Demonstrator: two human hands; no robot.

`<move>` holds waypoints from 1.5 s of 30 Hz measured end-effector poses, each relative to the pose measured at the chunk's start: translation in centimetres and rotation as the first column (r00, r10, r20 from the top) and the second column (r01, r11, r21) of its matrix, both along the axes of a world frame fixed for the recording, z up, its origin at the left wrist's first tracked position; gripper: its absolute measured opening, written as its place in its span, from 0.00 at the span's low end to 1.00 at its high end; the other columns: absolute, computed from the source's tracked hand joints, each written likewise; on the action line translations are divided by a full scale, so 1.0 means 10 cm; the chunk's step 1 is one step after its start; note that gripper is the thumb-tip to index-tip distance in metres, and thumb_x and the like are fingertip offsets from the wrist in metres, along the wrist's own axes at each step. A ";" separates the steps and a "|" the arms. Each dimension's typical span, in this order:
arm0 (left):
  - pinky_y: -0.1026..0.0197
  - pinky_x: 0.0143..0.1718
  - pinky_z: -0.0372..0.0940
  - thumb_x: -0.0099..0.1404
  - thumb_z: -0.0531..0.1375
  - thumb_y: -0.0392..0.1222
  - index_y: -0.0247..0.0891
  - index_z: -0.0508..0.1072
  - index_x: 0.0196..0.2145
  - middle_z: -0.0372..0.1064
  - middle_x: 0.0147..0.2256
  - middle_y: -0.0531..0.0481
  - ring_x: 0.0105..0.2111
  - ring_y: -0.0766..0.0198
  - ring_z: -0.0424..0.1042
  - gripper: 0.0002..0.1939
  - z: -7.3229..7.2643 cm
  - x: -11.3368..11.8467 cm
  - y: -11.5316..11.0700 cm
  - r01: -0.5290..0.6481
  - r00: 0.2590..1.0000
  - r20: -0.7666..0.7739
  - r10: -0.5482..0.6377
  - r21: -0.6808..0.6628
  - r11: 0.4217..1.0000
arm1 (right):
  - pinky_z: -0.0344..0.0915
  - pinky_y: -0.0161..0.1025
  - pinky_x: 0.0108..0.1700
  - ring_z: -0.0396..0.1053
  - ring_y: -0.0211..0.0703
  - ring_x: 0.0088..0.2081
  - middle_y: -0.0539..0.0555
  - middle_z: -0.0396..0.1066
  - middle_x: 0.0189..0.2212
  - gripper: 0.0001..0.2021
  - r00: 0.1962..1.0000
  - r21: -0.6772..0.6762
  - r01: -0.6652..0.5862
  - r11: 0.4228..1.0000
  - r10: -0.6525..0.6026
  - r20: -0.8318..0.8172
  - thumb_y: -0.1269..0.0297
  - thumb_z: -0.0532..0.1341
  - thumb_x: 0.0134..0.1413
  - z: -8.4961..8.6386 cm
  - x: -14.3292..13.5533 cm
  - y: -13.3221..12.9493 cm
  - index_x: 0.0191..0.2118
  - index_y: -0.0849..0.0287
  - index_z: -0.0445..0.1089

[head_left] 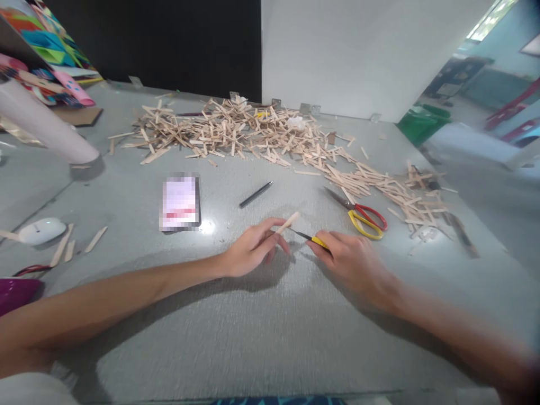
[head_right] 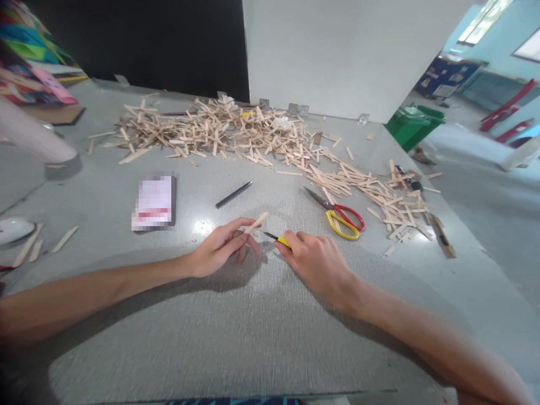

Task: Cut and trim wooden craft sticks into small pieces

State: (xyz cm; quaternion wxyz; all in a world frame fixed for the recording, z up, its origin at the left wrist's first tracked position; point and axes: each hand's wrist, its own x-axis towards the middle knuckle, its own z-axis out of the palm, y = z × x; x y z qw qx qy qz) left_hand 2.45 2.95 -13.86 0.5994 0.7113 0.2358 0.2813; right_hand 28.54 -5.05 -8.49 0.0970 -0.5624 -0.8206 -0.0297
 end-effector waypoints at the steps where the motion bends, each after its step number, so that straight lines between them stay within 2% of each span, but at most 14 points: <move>1: 0.64 0.29 0.69 0.85 0.50 0.48 0.39 0.62 0.64 0.84 0.41 0.44 0.23 0.68 0.71 0.17 0.00 0.00 0.00 0.015 1.000 -0.006 -0.015 0.001 1.000 | 0.44 0.44 0.30 0.66 0.43 0.24 0.54 0.75 0.26 0.30 1.000 -0.005 0.005 1.000 -0.005 0.001 0.48 0.45 0.85 0.00 0.00 0.00 0.39 0.58 0.76; 8: 0.65 0.26 0.64 0.84 0.52 0.48 0.43 0.57 0.61 0.81 0.37 0.49 0.23 0.67 0.68 0.14 0.01 0.01 0.00 0.075 0.997 -0.037 -0.074 0.028 0.997 | 0.44 0.43 0.31 0.66 0.43 0.25 0.54 0.75 0.27 0.25 1.000 -0.080 0.003 0.997 -0.006 -0.029 0.50 0.49 0.84 -0.02 0.00 0.01 0.39 0.58 0.74; 14: 0.66 0.24 0.62 0.86 0.49 0.50 0.43 0.56 0.58 0.80 0.35 0.51 0.21 0.69 0.65 0.11 0.02 0.01 -0.01 0.063 0.997 -0.045 -0.062 0.022 0.998 | 0.49 0.42 0.33 0.61 0.42 0.26 0.48 0.68 0.24 0.18 0.974 -0.290 0.015 0.957 -0.079 -0.211 0.55 0.57 0.80 0.06 -0.07 0.01 0.33 0.54 0.65; 18: 0.66 0.23 0.61 0.87 0.48 0.52 0.45 0.53 0.59 0.79 0.35 0.52 0.21 0.69 0.64 0.12 -0.01 0.01 -0.02 0.051 0.998 -0.022 -0.051 0.015 0.999 | 0.53 0.42 0.34 0.64 0.44 0.28 0.48 0.69 0.26 0.13 0.955 -0.394 -0.006 0.919 -0.111 -0.274 0.59 0.57 0.77 0.06 -0.09 0.00 0.35 0.53 0.63; 21: 0.65 0.23 0.61 0.87 0.47 0.54 0.45 0.51 0.59 0.79 0.36 0.51 0.20 0.69 0.63 0.13 -0.06 0.01 -0.01 0.032 0.999 0.002 -0.032 0.015 0.999 | 0.60 0.43 0.39 0.73 0.49 0.36 0.53 0.77 0.35 0.07 0.935 -0.384 -0.024 0.923 -0.115 -0.334 0.61 0.55 0.76 0.04 -0.07 -0.02 0.46 0.54 0.69; 23: 0.65 0.22 0.61 0.87 0.47 0.55 0.45 0.51 0.60 0.79 0.37 0.51 0.20 0.69 0.63 0.15 -0.09 0.01 0.00 0.018 1.000 0.014 -0.018 0.022 1.000 | 0.63 0.44 0.43 0.76 0.52 0.41 0.56 0.79 0.41 0.10 0.916 -0.368 -0.030 0.929 -0.121 -0.381 0.59 0.55 0.76 0.04 -0.07 -0.03 0.54 0.55 0.70; 24: 0.65 0.22 0.61 0.87 0.47 0.55 0.45 0.50 0.62 0.79 0.38 0.50 0.20 0.69 0.63 0.16 -0.10 0.01 0.00 0.014 1.000 0.019 -0.015 0.027 1.000 | 0.64 0.44 0.43 0.76 0.52 0.42 0.56 0.80 0.41 0.11 0.908 -0.363 -0.034 0.931 -0.123 -0.401 0.59 0.55 0.77 0.04 -0.08 -0.04 0.55 0.55 0.70; 26: 0.65 0.22 0.60 0.87 0.47 0.57 0.44 0.48 0.67 0.80 0.39 0.49 0.20 0.70 0.63 0.21 -0.12 0.01 0.00 0.008 1.000 0.027 -0.009 0.042 0.999 | 0.64 0.43 0.42 0.74 0.49 0.38 0.54 0.78 0.38 0.10 0.896 -0.362 -0.052 0.931 -0.116 -0.429 0.59 0.55 0.77 0.07 -0.09 -0.05 0.51 0.54 0.71; 30: 0.66 0.23 0.61 0.86 0.48 0.58 0.41 0.43 0.73 0.81 0.40 0.46 0.20 0.70 0.63 0.30 -0.11 0.01 0.00 -0.001 1.000 0.023 0.000 0.070 0.998 | 0.58 0.42 0.37 0.64 0.43 0.29 0.49 0.70 0.28 0.10 0.884 -0.378 -0.108 0.919 -0.085 -0.460 0.60 0.55 0.77 0.10 -0.13 -0.05 0.42 0.54 0.69; 37: 0.66 0.24 0.63 0.87 0.48 0.55 0.41 0.49 0.68 0.81 0.40 0.47 0.21 0.70 0.64 0.23 -0.05 0.03 0.00 -0.001 1.000 -0.010 0.002 0.108 0.994 | 0.54 0.42 0.34 0.58 0.41 0.27 0.46 0.65 0.26 0.10 0.869 -0.396 -0.127 0.910 -0.090 -0.486 0.61 0.54 0.77 0.10 -0.14 -0.05 0.38 0.53 0.66; 45: 0.66 0.23 0.63 0.87 0.46 0.53 0.44 0.49 0.64 0.81 0.40 0.47 0.21 0.69 0.64 0.16 -0.06 0.01 -0.01 0.013 1.000 -0.023 -0.011 0.107 0.994 | 0.53 0.41 0.35 0.57 0.41 0.27 0.45 0.64 0.26 0.10 0.865 -0.419 -0.129 0.899 -0.104 -0.490 0.61 0.54 0.76 0.12 -0.17 -0.05 0.38 0.53 0.64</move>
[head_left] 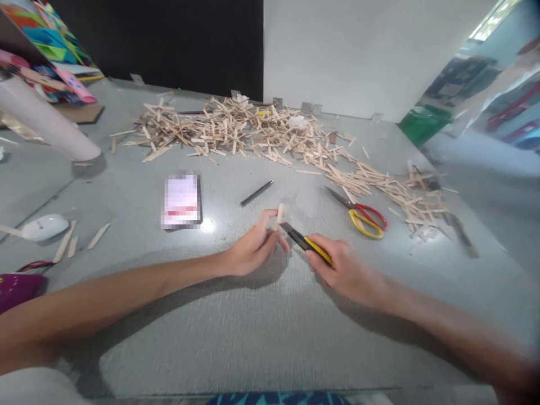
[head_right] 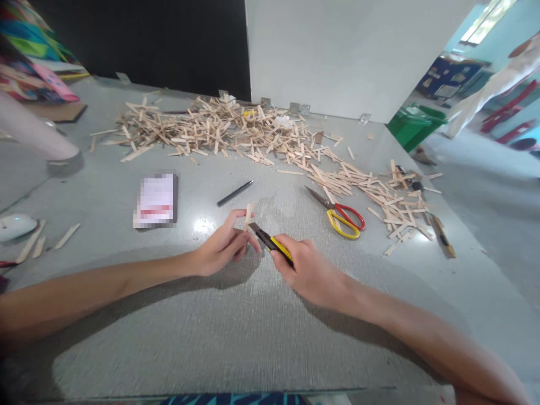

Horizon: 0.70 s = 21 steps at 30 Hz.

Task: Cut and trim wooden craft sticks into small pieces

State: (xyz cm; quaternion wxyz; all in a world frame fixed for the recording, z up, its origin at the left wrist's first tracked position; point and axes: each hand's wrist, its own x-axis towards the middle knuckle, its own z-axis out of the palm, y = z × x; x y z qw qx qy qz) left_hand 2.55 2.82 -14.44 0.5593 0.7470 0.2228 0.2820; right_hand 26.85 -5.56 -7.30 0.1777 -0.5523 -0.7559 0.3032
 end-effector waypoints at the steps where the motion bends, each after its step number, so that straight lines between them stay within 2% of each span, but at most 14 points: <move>1: 0.66 0.23 0.63 0.87 0.46 0.53 0.45 0.49 0.64 0.81 0.40 0.46 0.21 0.69 0.64 0.16 0.00 0.00 0.00 0.004 1.000 0.000 -0.004 0.005 1.000 | 0.53 0.41 0.35 0.57 0.41 0.28 0.45 0.64 0.26 0.10 1.000 -0.006 -0.002 1.000 0.002 -0.003 0.61 0.54 0.77 -0.01 0.00 0.00 0.39 0.53 0.65; 6: 0.66 0.24 0.62 0.87 0.46 0.51 0.44 0.48 0.65 0.81 0.40 0.47 0.21 0.70 0.63 0.16 -0.01 0.00 0.00 -0.004 1.000 0.000 0.004 0.059 0.998 | 0.55 0.41 0.35 0.60 0.41 0.28 0.46 0.65 0.26 0.10 1.000 0.002 0.001 1.000 -0.001 0.013 0.60 0.54 0.78 -0.04 0.01 -0.01 0.40 0.53 0.66; 12: 0.62 0.25 0.62 0.86 0.47 0.52 0.45 0.48 0.68 0.78 0.38 0.51 0.22 0.67 0.66 0.20 -0.07 0.01 0.00 -0.047 0.999 -0.010 0.049 0.153 0.987 | 0.58 0.41 0.36 0.63 0.43 0.29 0.49 0.69 0.29 0.09 1.000 0.042 0.007 0.999 -0.008 0.027 0.60 0.54 0.78 -0.06 -0.01 -0.04 0.44 0.54 0.69; 18: 0.59 0.30 0.64 0.86 0.45 0.49 0.41 0.49 0.69 0.73 0.32 0.55 0.26 0.62 0.70 0.21 -0.05 0.01 -0.02 -0.073 0.991 -0.094 0.097 0.231 0.970 | 0.62 0.42 0.36 0.73 0.48 0.32 0.55 0.78 0.34 0.12 0.990 0.105 0.032 0.994 -0.047 0.137 0.59 0.53 0.78 -0.11 -0.08 -0.11 0.54 0.56 0.71; 21: 0.60 0.31 0.64 0.85 0.45 0.46 0.38 0.48 0.68 0.70 0.30 0.57 0.26 0.63 0.68 0.20 -0.03 0.02 -0.02 -0.070 0.983 -0.150 0.111 0.257 0.964 | 0.64 0.41 0.35 0.73 0.46 0.29 0.52 0.76 0.30 0.10 0.993 0.042 0.050 0.998 -0.054 0.101 0.61 0.53 0.77 -0.07 -0.09 -0.10 0.48 0.55 0.71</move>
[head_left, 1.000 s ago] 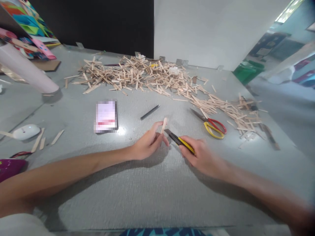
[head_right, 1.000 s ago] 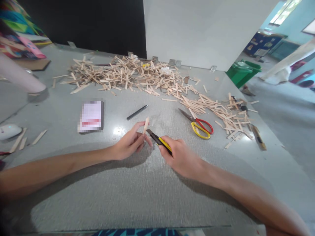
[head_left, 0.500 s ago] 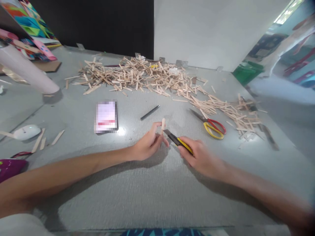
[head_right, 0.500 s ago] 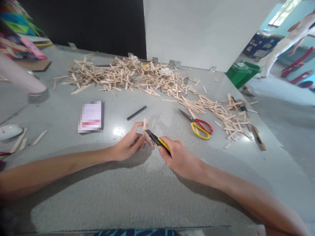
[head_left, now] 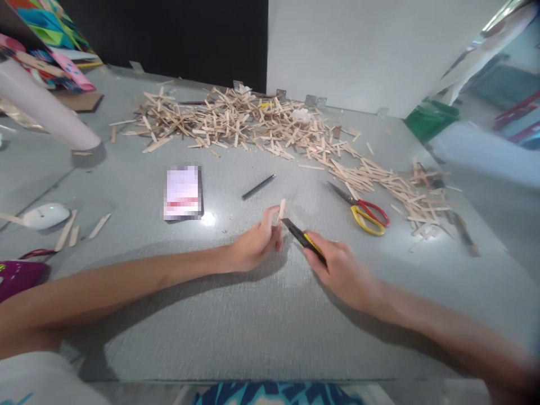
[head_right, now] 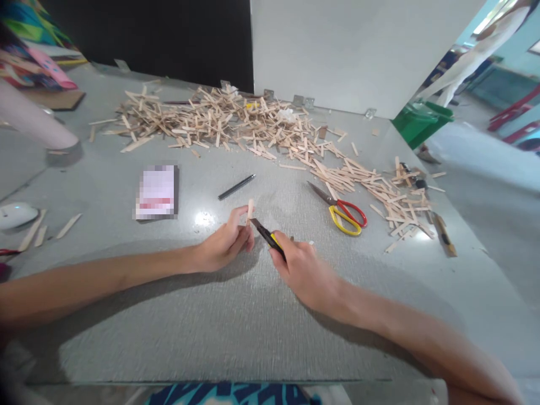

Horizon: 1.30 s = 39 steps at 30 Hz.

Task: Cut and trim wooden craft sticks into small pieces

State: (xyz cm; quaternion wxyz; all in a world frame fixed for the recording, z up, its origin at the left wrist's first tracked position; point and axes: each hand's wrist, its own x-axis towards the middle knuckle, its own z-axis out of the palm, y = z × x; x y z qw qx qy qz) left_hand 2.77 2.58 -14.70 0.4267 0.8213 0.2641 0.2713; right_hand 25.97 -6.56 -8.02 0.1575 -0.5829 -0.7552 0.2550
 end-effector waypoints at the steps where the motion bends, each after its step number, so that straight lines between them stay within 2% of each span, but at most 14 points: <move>1: 0.60 0.30 0.63 0.85 0.45 0.45 0.38 0.48 0.68 0.68 0.29 0.58 0.25 0.63 0.67 0.20 0.00 0.01 0.00 -0.006 1.000 -0.019 0.006 0.005 1.000 | 0.64 0.40 0.33 0.72 0.44 0.26 0.50 0.74 0.27 0.10 0.999 -0.059 0.007 0.998 -0.010 -0.048 0.61 0.53 0.77 0.02 0.01 0.01 0.44 0.55 0.70; 4: 0.62 0.27 0.60 0.84 0.45 0.43 0.36 0.48 0.68 0.65 0.26 0.61 0.22 0.65 0.63 0.20 0.00 0.02 0.00 -0.025 0.997 -0.070 0.026 0.021 0.999 | 0.63 0.37 0.25 0.69 0.39 0.19 0.47 0.72 0.25 0.14 0.975 -0.304 -0.010 0.953 -0.058 -0.216 0.56 0.51 0.79 0.05 0.05 0.05 0.39 0.54 0.66; 5: 0.63 0.27 0.59 0.83 0.45 0.42 0.35 0.48 0.68 0.64 0.26 0.61 0.21 0.65 0.63 0.21 -0.01 0.03 0.00 -0.030 0.996 -0.085 0.032 0.027 0.999 | 0.62 0.36 0.23 0.69 0.38 0.18 0.48 0.74 0.26 0.15 0.971 -0.336 -0.020 0.942 -0.062 -0.231 0.55 0.50 0.79 0.05 0.05 0.05 0.39 0.54 0.66; 6: 0.63 0.26 0.59 0.83 0.45 0.42 0.35 0.48 0.69 0.64 0.25 0.61 0.21 0.66 0.62 0.21 -0.02 0.03 -0.01 -0.035 0.994 -0.099 0.038 0.032 0.999 | 0.62 0.36 0.24 0.71 0.39 0.20 0.50 0.75 0.28 0.15 0.977 -0.317 -0.016 0.948 -0.053 -0.207 0.55 0.51 0.79 0.04 0.05 0.05 0.40 0.54 0.67; 8: 0.63 0.25 0.57 0.82 0.45 0.40 0.33 0.48 0.69 0.64 0.25 0.61 0.20 0.66 0.61 0.22 -0.03 0.03 -0.01 -0.042 0.992 -0.121 0.047 0.044 0.998 | 0.65 0.39 0.28 0.74 0.44 0.25 0.54 0.78 0.31 0.12 0.998 -0.153 0.023 0.988 -0.033 -0.061 0.59 0.53 0.77 -0.01 0.03 0.03 0.47 0.55 0.71; 10: 0.63 0.25 0.56 0.81 0.46 0.40 0.32 0.49 0.68 0.64 0.25 0.61 0.20 0.66 0.61 0.22 -0.04 0.03 -0.01 -0.043 0.991 -0.128 0.049 0.054 0.998 | 0.66 0.42 0.33 0.76 0.50 0.31 0.57 0.79 0.33 0.12 0.996 0.018 0.046 0.999 -0.047 0.074 0.62 0.55 0.75 -0.06 -0.02 0.01 0.54 0.57 0.73; 11: 0.63 0.25 0.56 0.81 0.47 0.40 0.33 0.49 0.68 0.64 0.25 0.61 0.20 0.66 0.61 0.22 -0.05 0.02 -0.01 -0.040 0.991 -0.126 0.047 0.057 0.998 | 0.67 0.43 0.34 0.76 0.50 0.31 0.57 0.79 0.33 0.12 0.994 0.049 0.049 0.998 -0.053 0.091 0.63 0.56 0.74 -0.07 -0.04 0.00 0.55 0.58 0.73; 14: 0.63 0.25 0.56 0.80 0.48 0.39 0.34 0.48 0.68 0.63 0.25 0.62 0.20 0.66 0.60 0.23 -0.05 0.03 0.00 -0.031 0.994 -0.107 0.037 0.057 0.998 | 0.65 0.40 0.30 0.71 0.43 0.23 0.49 0.72 0.25 0.09 0.998 -0.087 0.025 0.996 -0.030 -0.047 0.63 0.54 0.76 -0.06 -0.07 0.03 0.45 0.56 0.71; 16: 0.63 0.25 0.57 0.82 0.47 0.40 0.35 0.48 0.67 0.63 0.25 0.62 0.20 0.66 0.61 0.21 -0.05 0.04 0.01 -0.028 0.995 -0.093 0.032 0.050 0.998 | 0.63 0.36 0.26 0.66 0.38 0.17 0.43 0.65 0.19 0.12 0.983 -0.199 0.001 0.980 -0.037 -0.177 0.61 0.53 0.77 -0.02 -0.06 0.06 0.38 0.55 0.67; 18: 0.64 0.26 0.59 0.84 0.44 0.42 0.37 0.48 0.66 0.64 0.25 0.62 0.21 0.66 0.62 0.18 -0.03 0.05 0.01 -0.024 0.996 -0.080 0.027 0.040 0.999 | 0.62 0.34 0.25 0.65 0.36 0.16 0.41 0.63 0.17 0.13 0.969 -0.230 -0.011 0.973 -0.047 -0.244 0.61 0.53 0.78 0.01 -0.04 0.09 0.35 0.54 0.64; 24: 0.64 0.27 0.59 0.86 0.43 0.44 0.38 0.50 0.66 0.65 0.26 0.61 0.21 0.67 0.63 0.16 0.03 0.03 0.01 -0.007 0.998 -0.066 0.009 0.025 1.000 | 0.62 0.35 0.26 0.66 0.35 0.17 0.42 0.65 0.19 0.13 0.977 -0.172 -0.024 0.985 -0.013 -0.211 0.61 0.55 0.77 0.11 0.06 0.11 0.35 0.54 0.65; 31: 0.65 0.27 0.60 0.84 0.48 0.41 0.41 0.52 0.69 0.66 0.26 0.61 0.21 0.66 0.64 0.20 0.04 0.00 0.01 0.056 0.994 -0.093 -0.054 0.026 0.998 | 0.62 0.34 0.22 0.71 0.38 0.18 0.47 0.72 0.22 0.19 0.980 -0.381 -0.052 0.923 -0.026 -0.196 0.52 0.56 0.76 0.44 0.24 0.21 0.33 0.55 0.69; 34: 0.65 0.26 0.60 0.84 0.47 0.40 0.41 0.52 0.70 0.67 0.26 0.60 0.20 0.67 0.63 0.21 0.05 -0.01 0.02 0.067 0.994 -0.091 -0.065 0.028 0.997 | 0.61 0.35 0.24 0.69 0.37 0.18 0.45 0.69 0.20 0.18 0.987 -0.355 -0.065 0.933 0.008 -0.161 0.52 0.56 0.76 0.48 0.26 0.23 0.33 0.55 0.69; 39: 0.66 0.25 0.60 0.84 0.48 0.42 0.42 0.52 0.71 0.67 0.26 0.60 0.20 0.67 0.64 0.21 0.05 -0.01 0.04 0.097 0.993 -0.058 -0.098 -0.012 0.995 | 0.55 0.38 0.26 0.60 0.36 0.19 0.45 0.64 0.19 0.17 0.992 -0.150 -0.123 0.981 0.117 -0.050 0.59 0.57 0.74 0.48 0.27 0.24 0.30 0.55 0.68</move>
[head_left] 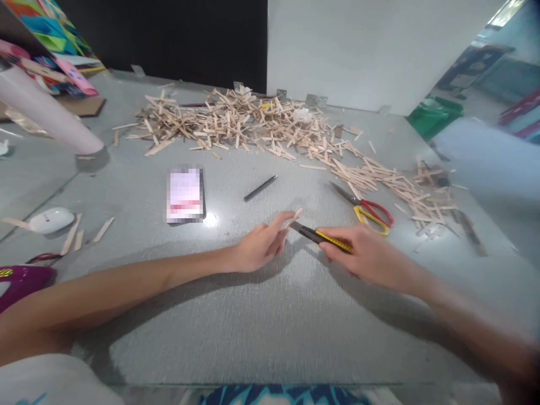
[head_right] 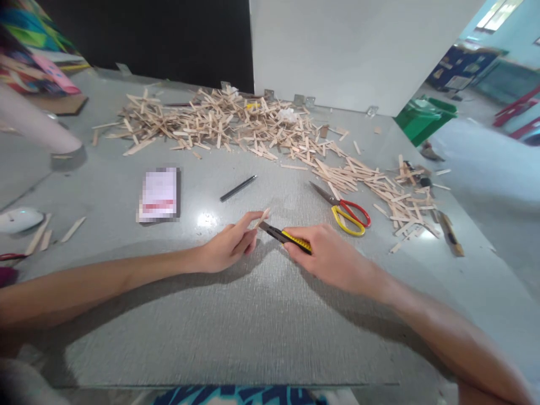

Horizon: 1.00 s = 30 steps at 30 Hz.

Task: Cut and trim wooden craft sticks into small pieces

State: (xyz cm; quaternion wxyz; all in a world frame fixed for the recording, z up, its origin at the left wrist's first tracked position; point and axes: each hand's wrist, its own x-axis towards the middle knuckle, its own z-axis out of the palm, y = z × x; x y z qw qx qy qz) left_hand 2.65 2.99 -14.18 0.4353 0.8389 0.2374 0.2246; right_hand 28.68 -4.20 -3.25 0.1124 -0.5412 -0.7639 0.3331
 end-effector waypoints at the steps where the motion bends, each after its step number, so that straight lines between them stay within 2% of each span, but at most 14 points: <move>1: 0.66 0.25 0.60 0.85 0.47 0.42 0.42 0.52 0.71 0.67 0.26 0.60 0.20 0.67 0.64 0.21 -0.01 0.00 0.00 0.003 1.000 0.007 -0.003 -0.011 1.000 | 0.54 0.38 0.26 0.60 0.36 0.20 0.45 0.64 0.19 0.16 1.000 0.000 0.002 1.000 -0.002 -0.002 0.59 0.57 0.73 0.00 0.00 0.00 0.30 0.55 0.68; 7: 0.67 0.25 0.60 0.82 0.52 0.39 0.43 0.54 0.72 0.67 0.25 0.61 0.20 0.67 0.64 0.25 -0.05 -0.01 0.02 0.015 1.000 0.023 -0.015 -0.003 1.000 | 0.59 0.35 0.22 0.65 0.37 0.16 0.45 0.66 0.17 0.19 0.989 -0.263 0.063 0.963 -0.095 -0.113 0.51 0.58 0.74 0.07 0.04 0.02 0.32 0.55 0.71; 10: 0.66 0.28 0.64 0.80 0.51 0.34 0.42 0.55 0.74 0.71 0.28 0.59 0.23 0.67 0.68 0.28 -0.01 -0.02 0.05 -0.068 0.996 0.055 0.065 0.056 0.996 | 0.61 0.35 0.20 0.68 0.38 0.16 0.46 0.68 0.18 0.20 0.977 -0.309 0.107 0.945 -0.158 -0.144 0.47 0.58 0.76 0.17 0.14 -0.01 0.35 0.55 0.74; 13: 0.65 0.33 0.66 0.81 0.49 0.32 0.40 0.64 0.73 0.73 0.33 0.55 0.27 0.67 0.67 0.27 0.17 -0.03 0.06 -0.188 0.977 0.138 0.162 0.195 0.963 | 0.63 0.36 0.21 0.67 0.39 0.16 0.46 0.68 0.16 0.21 0.968 -0.157 0.175 0.972 -0.199 -0.152 0.46 0.59 0.76 0.29 0.25 -0.07 0.36 0.54 0.75; 16: 0.62 0.35 0.66 0.82 0.51 0.34 0.38 0.75 0.64 0.70 0.34 0.51 0.29 0.65 0.67 0.20 0.47 -0.05 0.01 -0.269 0.956 0.202 0.212 0.316 0.910 | 0.60 0.37 0.20 0.63 0.38 0.15 0.47 0.68 0.16 0.19 0.972 0.025 0.201 0.979 -0.196 -0.127 0.46 0.60 0.76 0.34 0.31 -0.14 0.38 0.54 0.78; 18: 0.61 0.38 0.68 0.83 0.53 0.36 0.37 0.77 0.60 0.73 0.38 0.48 0.33 0.63 0.70 0.16 0.67 -0.07 -0.04 -0.325 0.940 0.214 0.265 0.326 0.888 | 0.58 0.39 0.20 0.63 0.39 0.16 0.48 0.73 0.19 0.16 0.985 0.202 0.169 0.965 -0.157 -0.071 0.48 0.63 0.75 0.31 0.31 -0.18 0.43 0.53 0.82; 20: 0.62 0.39 0.68 0.83 0.52 0.35 0.36 0.78 0.58 0.76 0.40 0.46 0.35 0.63 0.73 0.16 0.84 -0.10 -0.09 -0.343 0.935 0.202 0.292 0.307 0.888 | 0.63 0.40 0.25 0.69 0.41 0.21 0.51 0.81 0.28 0.13 0.995 0.398 0.091 0.913 -0.098 -0.003 0.52 0.65 0.74 0.27 0.27 -0.23 0.52 0.50 0.83; 22: 0.64 0.34 0.67 0.83 0.54 0.37 0.37 0.78 0.57 0.76 0.37 0.49 0.31 0.65 0.71 0.14 0.96 -0.13 -0.16 -0.333 0.940 0.147 0.306 0.212 0.919 | 0.69 0.42 0.32 0.77 0.46 0.29 0.53 0.85 0.39 0.14 0.997 0.533 0.007 0.846 -0.044 0.058 0.57 0.64 0.75 0.22 0.23 -0.29 0.60 0.46 0.81; 24: 0.66 0.28 0.65 0.83 0.56 0.41 0.37 0.76 0.57 0.76 0.32 0.52 0.25 0.68 0.68 0.12 1.04 -0.16 -0.21 -0.292 0.950 0.134 0.281 0.064 0.954 | 0.72 0.43 0.37 0.81 0.48 0.35 0.54 0.85 0.46 0.17 0.991 0.608 -0.078 0.790 -0.006 0.135 0.61 0.63 0.76 0.19 0.20 -0.35 0.65 0.44 0.77; 26: 0.67 0.26 0.65 0.81 0.59 0.44 0.39 0.73 0.57 0.79 0.32 0.53 0.24 0.68 0.69 0.12 1.11 -0.18 -0.25 -0.235 0.960 0.135 0.247 -0.095 0.967 | 0.71 0.42 0.36 0.81 0.47 0.36 0.55 0.85 0.47 0.19 0.975 0.653 -0.158 0.741 0.012 0.223 0.64 0.62 0.77 0.19 0.18 -0.40 0.68 0.44 0.73; 30: 0.69 0.24 0.66 0.79 0.63 0.45 0.39 0.73 0.47 0.81 0.32 0.52 0.23 0.70 0.70 0.07 1.20 -0.20 -0.29 -0.215 0.960 0.109 0.258 -0.307 0.927 | 0.68 0.41 0.33 0.80 0.45 0.35 0.53 0.84 0.43 0.17 0.941 0.718 -0.270 0.641 0.018 0.338 0.67 0.60 0.79 0.26 0.17 -0.43 0.67 0.50 0.72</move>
